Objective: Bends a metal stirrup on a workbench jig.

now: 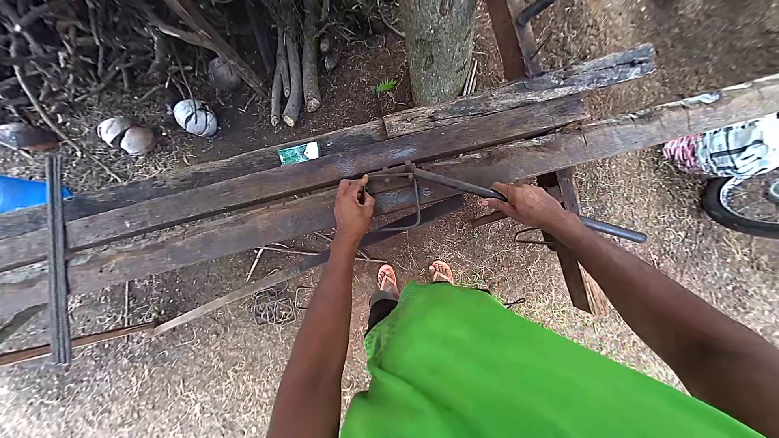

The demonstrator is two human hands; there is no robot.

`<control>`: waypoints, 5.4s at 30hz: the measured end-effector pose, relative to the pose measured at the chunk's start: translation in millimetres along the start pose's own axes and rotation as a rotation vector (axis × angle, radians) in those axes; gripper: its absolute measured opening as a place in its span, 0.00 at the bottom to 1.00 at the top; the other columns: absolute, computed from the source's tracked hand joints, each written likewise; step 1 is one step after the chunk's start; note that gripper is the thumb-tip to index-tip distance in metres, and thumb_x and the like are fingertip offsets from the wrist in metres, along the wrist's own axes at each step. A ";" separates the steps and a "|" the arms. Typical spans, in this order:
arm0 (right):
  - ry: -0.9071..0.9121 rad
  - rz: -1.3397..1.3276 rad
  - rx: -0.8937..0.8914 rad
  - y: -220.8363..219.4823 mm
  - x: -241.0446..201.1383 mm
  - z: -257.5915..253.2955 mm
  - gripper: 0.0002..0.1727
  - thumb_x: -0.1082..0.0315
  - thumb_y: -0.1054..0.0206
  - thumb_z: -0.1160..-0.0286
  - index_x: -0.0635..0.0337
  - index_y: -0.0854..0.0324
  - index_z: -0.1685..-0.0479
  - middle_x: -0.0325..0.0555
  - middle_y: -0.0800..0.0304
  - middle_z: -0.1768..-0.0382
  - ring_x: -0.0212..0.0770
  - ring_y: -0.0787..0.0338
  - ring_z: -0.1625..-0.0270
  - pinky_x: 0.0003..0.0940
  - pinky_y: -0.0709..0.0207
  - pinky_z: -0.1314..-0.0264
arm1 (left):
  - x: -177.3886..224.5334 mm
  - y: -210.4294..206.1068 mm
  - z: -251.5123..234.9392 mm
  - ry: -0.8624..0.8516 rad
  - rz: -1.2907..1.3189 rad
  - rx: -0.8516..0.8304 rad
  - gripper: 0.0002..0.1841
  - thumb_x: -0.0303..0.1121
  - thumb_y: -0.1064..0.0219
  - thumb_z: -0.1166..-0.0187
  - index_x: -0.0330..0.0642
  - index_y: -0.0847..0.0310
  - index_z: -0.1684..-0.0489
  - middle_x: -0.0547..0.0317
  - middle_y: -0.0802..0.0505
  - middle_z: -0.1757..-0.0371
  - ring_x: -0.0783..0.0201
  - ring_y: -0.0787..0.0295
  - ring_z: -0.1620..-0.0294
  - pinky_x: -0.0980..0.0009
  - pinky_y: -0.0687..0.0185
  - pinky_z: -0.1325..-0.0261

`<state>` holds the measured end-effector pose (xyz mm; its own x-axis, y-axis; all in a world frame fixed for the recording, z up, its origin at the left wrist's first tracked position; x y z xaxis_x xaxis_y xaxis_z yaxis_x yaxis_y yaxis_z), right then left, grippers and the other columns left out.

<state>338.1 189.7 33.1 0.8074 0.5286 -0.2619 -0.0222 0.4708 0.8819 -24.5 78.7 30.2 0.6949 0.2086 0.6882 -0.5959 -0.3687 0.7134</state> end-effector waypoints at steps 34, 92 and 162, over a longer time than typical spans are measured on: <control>-0.022 0.032 0.217 -2.8 17.5 25.0 0.27 0.41 0.50 0.10 0.55 0.17 0.48 0.50 0.12 0.73 0.57 0.08 0.69 0.62 0.19 0.67 | -6.2 -10.1 2.5 -0.182 -0.042 0.184 0.16 0.38 0.34 0.15 0.39 0.11 0.39 0.46 0.10 0.47 0.49 0.12 0.48 0.52 0.16 0.42; -0.332 -0.292 0.229 -93.8 -98.9 95.2 0.32 0.40 0.57 0.09 0.61 0.21 0.48 0.57 0.15 0.74 0.64 0.09 0.66 0.64 0.21 0.65 | 7.0 -12.3 2.5 -0.301 -0.279 0.161 0.18 0.38 0.49 0.08 0.37 0.16 0.40 0.40 0.13 0.41 0.41 0.15 0.40 0.44 0.22 0.38; -0.383 -1.764 0.536 -190.9 -266.2 42.2 0.24 0.52 0.65 0.04 0.57 0.30 0.56 0.31 0.38 0.87 0.27 0.37 0.91 0.23 0.36 0.89 | 10.8 -12.0 3.9 -0.272 -0.279 0.188 0.17 0.36 0.47 0.10 0.39 0.16 0.38 0.43 0.14 0.46 0.43 0.16 0.42 0.47 0.25 0.42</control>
<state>152.2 -70.7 -49.0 -0.2323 -0.4525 -0.8609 0.9709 -0.0549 -0.2332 -8.3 81.8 28.6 0.9147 0.0864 0.3949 -0.3042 -0.4962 0.8132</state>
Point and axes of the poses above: each hand's wrist, its own z-axis away from the middle knuckle, its own y-axis out of the back of the hand, x = y × z, the point moved 9 cm from there along -z, towards the middle knuckle
